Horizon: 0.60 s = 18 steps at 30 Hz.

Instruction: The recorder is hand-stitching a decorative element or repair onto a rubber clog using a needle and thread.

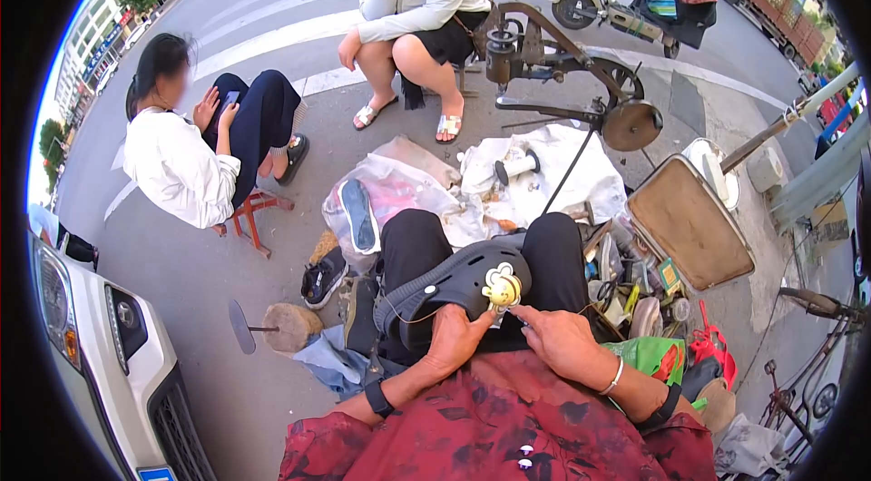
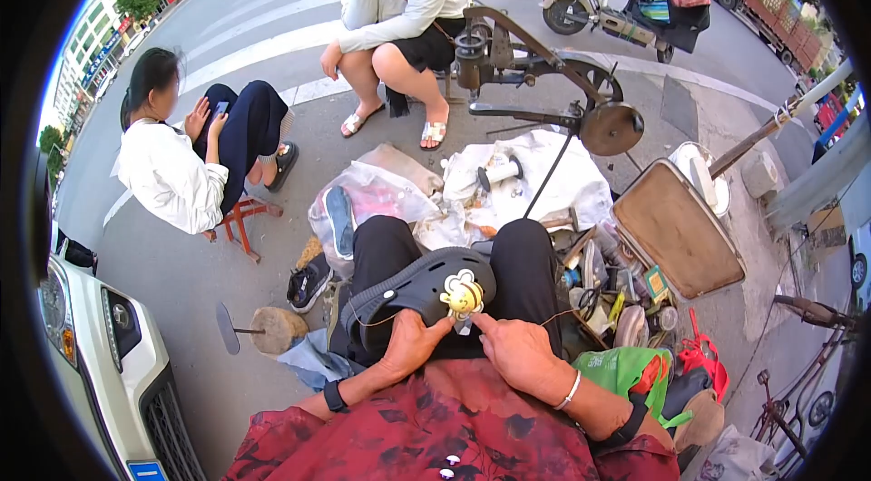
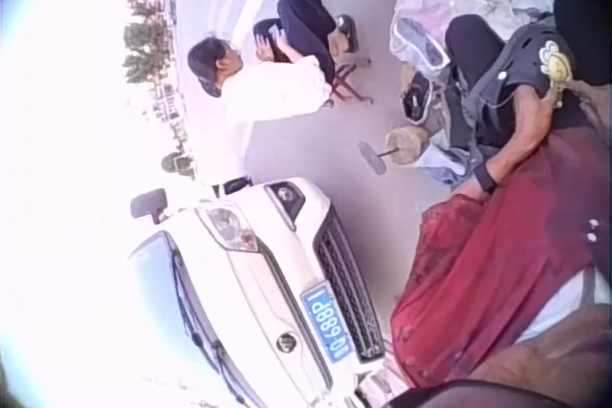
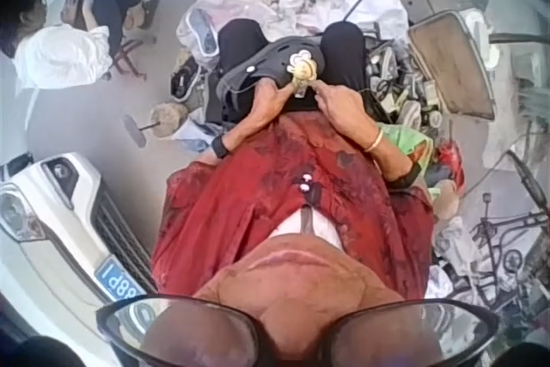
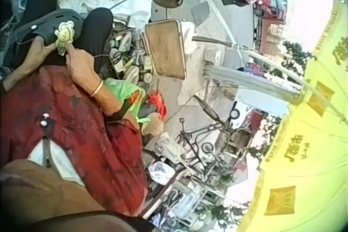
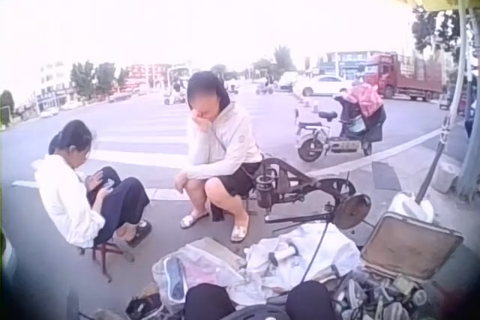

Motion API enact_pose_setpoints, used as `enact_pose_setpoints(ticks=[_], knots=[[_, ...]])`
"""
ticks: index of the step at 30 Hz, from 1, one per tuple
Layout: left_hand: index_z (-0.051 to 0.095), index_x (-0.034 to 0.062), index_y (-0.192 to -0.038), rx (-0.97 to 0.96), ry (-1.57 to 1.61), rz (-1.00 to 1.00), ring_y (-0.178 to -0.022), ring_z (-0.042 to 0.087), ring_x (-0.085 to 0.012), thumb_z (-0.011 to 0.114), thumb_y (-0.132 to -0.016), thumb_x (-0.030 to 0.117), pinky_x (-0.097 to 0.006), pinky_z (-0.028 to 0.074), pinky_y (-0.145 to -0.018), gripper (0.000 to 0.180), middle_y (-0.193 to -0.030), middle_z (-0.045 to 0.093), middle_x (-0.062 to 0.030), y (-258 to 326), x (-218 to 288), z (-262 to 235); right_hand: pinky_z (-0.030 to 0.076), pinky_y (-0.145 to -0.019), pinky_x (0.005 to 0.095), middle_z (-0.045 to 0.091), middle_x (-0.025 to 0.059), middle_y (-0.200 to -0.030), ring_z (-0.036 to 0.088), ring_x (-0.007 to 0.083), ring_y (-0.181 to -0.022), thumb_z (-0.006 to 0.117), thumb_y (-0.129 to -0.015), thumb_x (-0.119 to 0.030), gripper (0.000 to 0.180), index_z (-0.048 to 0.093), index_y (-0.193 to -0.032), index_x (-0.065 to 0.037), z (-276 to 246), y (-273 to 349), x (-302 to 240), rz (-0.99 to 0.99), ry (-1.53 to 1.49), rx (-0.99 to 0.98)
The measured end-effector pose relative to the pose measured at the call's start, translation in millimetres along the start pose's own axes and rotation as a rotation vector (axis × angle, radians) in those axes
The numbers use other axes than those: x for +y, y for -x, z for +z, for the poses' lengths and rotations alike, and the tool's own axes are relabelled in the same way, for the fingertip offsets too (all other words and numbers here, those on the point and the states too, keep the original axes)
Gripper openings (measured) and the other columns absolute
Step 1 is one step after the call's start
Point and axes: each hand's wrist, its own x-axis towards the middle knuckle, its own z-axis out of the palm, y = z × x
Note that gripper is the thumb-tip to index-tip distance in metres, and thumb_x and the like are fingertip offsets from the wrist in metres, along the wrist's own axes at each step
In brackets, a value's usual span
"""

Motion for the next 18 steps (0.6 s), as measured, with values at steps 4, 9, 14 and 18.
enact_pose_setpoints(ticks=[4, 9, 14, 18], knots=[[0.07, -0.0061, -0.093, 0.03, -0.008, -0.015, -0.082, 0.069, -0.0393, 0.075, -0.08, 0.023, -0.044, 0.053, -0.075, 0.032, -0.087, 0.07, -0.0243, 0.1, -10.4, 5.1, 0.051, -0.058, 0.049, 0.068, 0.0146, -0.074, 0.067, 0.0345, -0.068, 0.055, -0.093, -0.019, 0.036, 0.057, -0.128, -0.013, 7.8, -5.2, 3.6, -0.059, 0.007, 0.033], [0.069, -0.0073, -0.086, 0.142, -0.002, 0.043, -0.078, 0.069, -0.0404, 0.074, -0.08, 0.026, -0.045, 0.053, -0.071, 0.034, -0.081, 0.069, -0.0248, -4.9, -19.4, 13.6, 0.052, -0.066, 0.0515, 0.068, 0.0191, -0.079, 0.067, 0.0386, -0.074, 0.055, -0.091, -0.019, 0.034, 0.061, -0.124, -0.013, 8.1, -12.8, 2.5, -0.021, -0.08, 0.032], [0.065, -0.0074, -0.069, 0.189, -0.068, 0.013, -0.063, 0.066, -0.0392, 0.076, -0.078, 0.028, -0.047, 0.05, -0.061, 0.038, -0.065, 0.063, -0.0242, -7.7, -26.8, 16.7, 0.053, -0.075, 0.0498, 0.07, 0.0214, -0.088, 0.068, 0.039, -0.083, 0.057, -0.09, -0.017, 0.033, 0.064, -0.122, -0.01, 3.0, -22.4, 3.1, -0.02, -0.163, 0.036], [0.07, -0.0062, -0.081, 0.091, -0.188, -0.157, -0.064, 0.068, -0.0261, 0.075, -0.079, 0.02, -0.039, 0.051, -0.063, 0.027, -0.071, 0.069, -0.0175, -9.8, -15.6, 11.1, 0.053, -0.081, 0.0456, 0.071, 0.0209, -0.096, 0.068, 0.0376, -0.09, 0.059, -0.088, -0.015, 0.034, 0.067, -0.121, -0.007, 12.9, -31.5, 17.5, -0.072, -0.326, 0.051]])
